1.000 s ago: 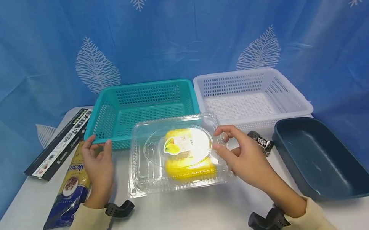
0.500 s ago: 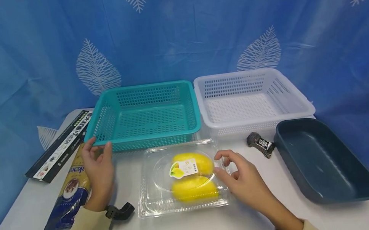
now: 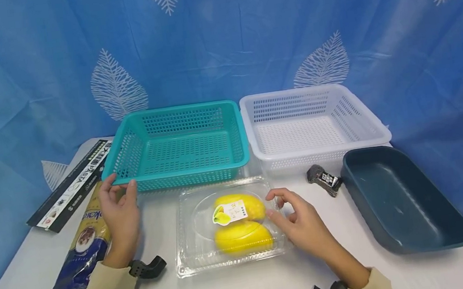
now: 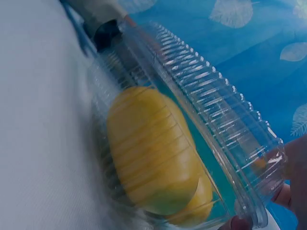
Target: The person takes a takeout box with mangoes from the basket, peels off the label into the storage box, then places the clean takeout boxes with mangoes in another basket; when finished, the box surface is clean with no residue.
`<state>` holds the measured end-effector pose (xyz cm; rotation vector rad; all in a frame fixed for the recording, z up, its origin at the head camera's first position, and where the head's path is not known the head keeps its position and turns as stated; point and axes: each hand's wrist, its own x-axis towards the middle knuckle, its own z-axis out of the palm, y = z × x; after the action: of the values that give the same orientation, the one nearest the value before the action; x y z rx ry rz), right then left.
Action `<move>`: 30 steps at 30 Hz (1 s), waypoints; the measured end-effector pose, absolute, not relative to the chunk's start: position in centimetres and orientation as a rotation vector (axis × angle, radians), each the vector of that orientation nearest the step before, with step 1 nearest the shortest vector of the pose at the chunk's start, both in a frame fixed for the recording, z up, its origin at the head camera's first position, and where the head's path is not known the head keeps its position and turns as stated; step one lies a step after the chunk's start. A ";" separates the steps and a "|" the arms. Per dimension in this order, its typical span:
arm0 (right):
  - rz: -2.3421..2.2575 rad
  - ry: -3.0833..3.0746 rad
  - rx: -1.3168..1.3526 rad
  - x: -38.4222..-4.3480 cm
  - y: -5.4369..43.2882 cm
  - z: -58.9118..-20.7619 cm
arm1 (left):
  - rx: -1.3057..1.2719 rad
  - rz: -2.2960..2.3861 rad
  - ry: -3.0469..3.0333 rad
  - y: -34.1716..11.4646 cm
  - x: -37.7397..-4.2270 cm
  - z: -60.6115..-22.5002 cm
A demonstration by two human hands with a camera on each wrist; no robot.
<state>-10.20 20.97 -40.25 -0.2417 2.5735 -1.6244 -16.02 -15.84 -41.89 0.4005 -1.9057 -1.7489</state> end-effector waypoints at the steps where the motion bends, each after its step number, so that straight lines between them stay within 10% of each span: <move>1: -1.624 2.572 -0.250 -10.2 21.0 -40.4 | 0.402 -1.751 -1.901 -15.8 -16.0 -41.9; 30: -1.567 2.635 -0.209 -10.1 21.1 -40.4 | 0.020 -1.727 -2.031 -13.4 -12.7 -40.3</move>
<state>-10.14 21.06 -40.38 -0.2092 2.6347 -1.5671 -12.71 -13.36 -40.28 0.0204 -2.0313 -1.7268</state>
